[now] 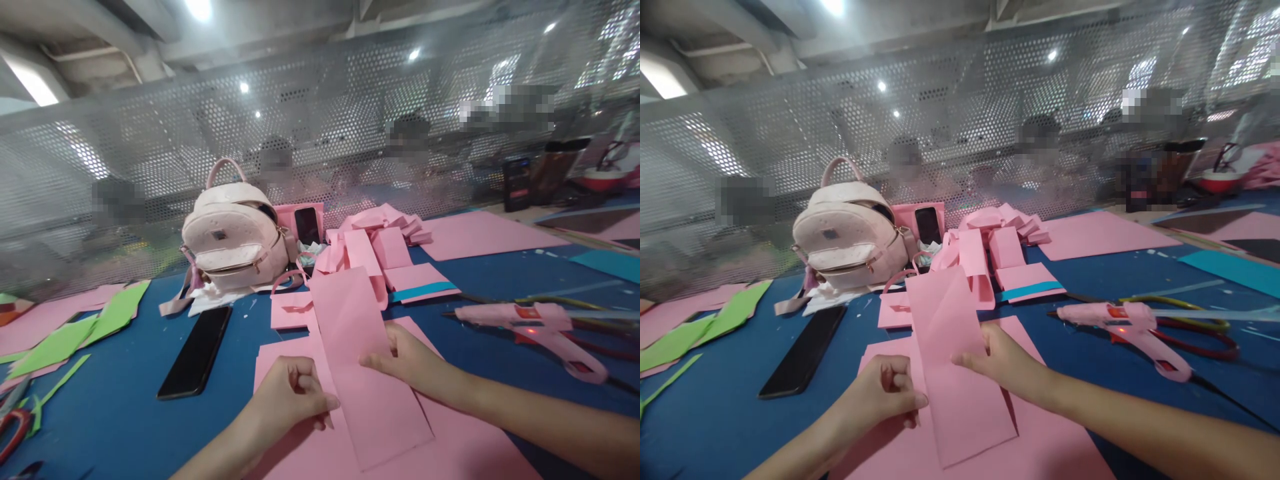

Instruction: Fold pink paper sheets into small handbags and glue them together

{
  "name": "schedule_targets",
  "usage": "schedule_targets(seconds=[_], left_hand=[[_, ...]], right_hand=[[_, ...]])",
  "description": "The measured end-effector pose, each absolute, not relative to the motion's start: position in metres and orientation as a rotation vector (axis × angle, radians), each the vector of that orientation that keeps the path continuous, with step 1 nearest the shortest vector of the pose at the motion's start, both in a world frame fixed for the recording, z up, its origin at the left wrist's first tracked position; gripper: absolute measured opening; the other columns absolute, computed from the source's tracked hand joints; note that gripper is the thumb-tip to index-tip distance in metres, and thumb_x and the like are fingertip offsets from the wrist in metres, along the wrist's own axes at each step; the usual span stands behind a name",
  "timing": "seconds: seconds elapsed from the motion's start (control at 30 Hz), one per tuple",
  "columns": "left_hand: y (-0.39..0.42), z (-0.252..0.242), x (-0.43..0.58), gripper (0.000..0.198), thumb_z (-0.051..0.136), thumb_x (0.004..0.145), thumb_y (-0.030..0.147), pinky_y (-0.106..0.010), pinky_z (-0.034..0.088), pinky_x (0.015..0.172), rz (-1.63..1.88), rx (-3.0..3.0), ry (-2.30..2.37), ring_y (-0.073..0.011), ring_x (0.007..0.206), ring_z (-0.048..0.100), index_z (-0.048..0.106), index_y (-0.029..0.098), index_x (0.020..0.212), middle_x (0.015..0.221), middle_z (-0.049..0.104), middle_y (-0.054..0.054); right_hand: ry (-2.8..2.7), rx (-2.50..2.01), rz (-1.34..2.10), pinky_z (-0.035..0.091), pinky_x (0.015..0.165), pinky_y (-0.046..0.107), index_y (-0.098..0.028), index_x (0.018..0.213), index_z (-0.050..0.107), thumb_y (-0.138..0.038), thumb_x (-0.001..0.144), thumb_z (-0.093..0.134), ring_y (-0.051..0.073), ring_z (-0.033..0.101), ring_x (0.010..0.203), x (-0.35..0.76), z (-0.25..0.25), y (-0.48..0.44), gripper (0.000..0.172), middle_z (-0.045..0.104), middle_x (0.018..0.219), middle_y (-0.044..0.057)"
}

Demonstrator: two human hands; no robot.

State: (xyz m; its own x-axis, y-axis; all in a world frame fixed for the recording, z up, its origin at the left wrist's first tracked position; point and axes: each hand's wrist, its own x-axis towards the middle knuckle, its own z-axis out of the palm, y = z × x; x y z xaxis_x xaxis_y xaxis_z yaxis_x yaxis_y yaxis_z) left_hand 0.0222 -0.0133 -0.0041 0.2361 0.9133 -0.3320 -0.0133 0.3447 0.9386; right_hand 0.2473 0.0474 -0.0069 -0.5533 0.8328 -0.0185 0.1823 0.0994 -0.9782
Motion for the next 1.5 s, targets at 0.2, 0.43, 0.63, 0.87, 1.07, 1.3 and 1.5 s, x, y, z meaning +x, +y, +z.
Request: schedule_targets(seconds=[0.2, 0.43, 0.63, 0.87, 1.07, 1.3, 1.5], left_hand=[[-0.012, -0.004, 0.019, 0.045, 0.091, 0.053, 0.043, -0.026, 0.055, 0.05, 0.836, 0.983, 1.189, -0.0164, 0.046, 0.065, 0.061, 0.011, 0.064, 0.048, 0.063, -0.002], [-0.011, -0.001, 0.017, 0.04, 0.089, 0.059, 0.04, -0.025, 0.055, 0.053, 0.784, 1.013, 1.141, -0.0168, 0.052, 0.068, 0.062, 0.011, 0.069, 0.053, 0.067, -0.005], [-0.012, -0.004, 0.02, 0.043, 0.091, 0.054, 0.042, -0.023, 0.052, 0.051, 0.798, 1.023, 1.161, -0.0126, 0.045, 0.062, 0.062, 0.012, 0.062, 0.047, 0.061, 0.0], [-0.011, -0.003, 0.017, 0.045, 0.09, 0.056, 0.045, -0.027, 0.056, 0.051, 0.843, 1.021, 1.202, -0.0152, 0.045, 0.064, 0.059, 0.012, 0.062, 0.05, 0.064, -0.003], [-0.011, 0.0, 0.018, 0.041, 0.088, 0.06, 0.042, -0.024, 0.056, 0.054, 0.808, 1.018, 1.161, -0.0142, 0.05, 0.065, 0.065, 0.01, 0.072, 0.054, 0.065, -0.003], [-0.012, 0.001, 0.02, 0.042, 0.091, 0.055, 0.039, -0.023, 0.053, 0.052, 0.796, 1.026, 1.189, -0.0131, 0.046, 0.063, 0.058, 0.013, 0.06, 0.049, 0.064, -0.002], [-0.012, 0.003, 0.018, 0.045, 0.09, 0.057, 0.045, -0.026, 0.055, 0.052, 0.82, 1.011, 1.19, -0.0156, 0.048, 0.065, 0.059, 0.012, 0.062, 0.053, 0.067, -0.005]], right_hand=[[-1.825, -0.967, 1.573, 0.053, 0.069, 0.027, -0.016, 0.093, 0.07, -0.045, 0.076, 0.078, 0.023, 0.068, 0.084, 0.248, -0.011, 0.047, 0.035, 0.074, 0.091, 0.004], [-1.793, -1.015, 1.548, 0.054, 0.07, 0.03, -0.017, 0.093, 0.071, -0.043, 0.07, 0.082, 0.027, 0.068, 0.087, 0.247, -0.008, 0.051, 0.037, 0.075, 0.09, 0.005], [-1.774, -1.008, 1.585, 0.056, 0.072, 0.032, -0.016, 0.098, 0.069, -0.045, 0.071, 0.081, 0.028, 0.068, 0.089, 0.248, -0.005, 0.048, 0.042, 0.074, 0.094, 0.006], [-1.87, -1.043, 1.533, 0.052, 0.068, 0.03, -0.016, 0.091, 0.069, -0.046, 0.074, 0.077, 0.023, 0.065, 0.081, 0.246, 0.0, 0.045, 0.035, 0.07, 0.084, 0.004], [-1.837, -1.37, 1.307, 0.041, 0.051, 0.025, -0.019, 0.082, 0.059, -0.048, 0.063, 0.082, 0.015, 0.051, 0.061, 0.248, -0.012, 0.049, 0.042, 0.056, 0.068, -0.002], [-1.836, -1.025, 1.548, 0.051, 0.065, 0.029, -0.017, 0.084, 0.067, -0.048, 0.072, 0.078, 0.022, 0.064, 0.076, 0.247, -0.006, 0.048, 0.036, 0.069, 0.08, 0.003], [-1.801, -0.808, 1.616, 0.054, 0.087, 0.036, -0.017, 0.097, 0.074, -0.038, 0.08, 0.076, 0.026, 0.069, 0.092, 0.244, -0.001, 0.047, 0.027, 0.075, 0.093, 0.005]])
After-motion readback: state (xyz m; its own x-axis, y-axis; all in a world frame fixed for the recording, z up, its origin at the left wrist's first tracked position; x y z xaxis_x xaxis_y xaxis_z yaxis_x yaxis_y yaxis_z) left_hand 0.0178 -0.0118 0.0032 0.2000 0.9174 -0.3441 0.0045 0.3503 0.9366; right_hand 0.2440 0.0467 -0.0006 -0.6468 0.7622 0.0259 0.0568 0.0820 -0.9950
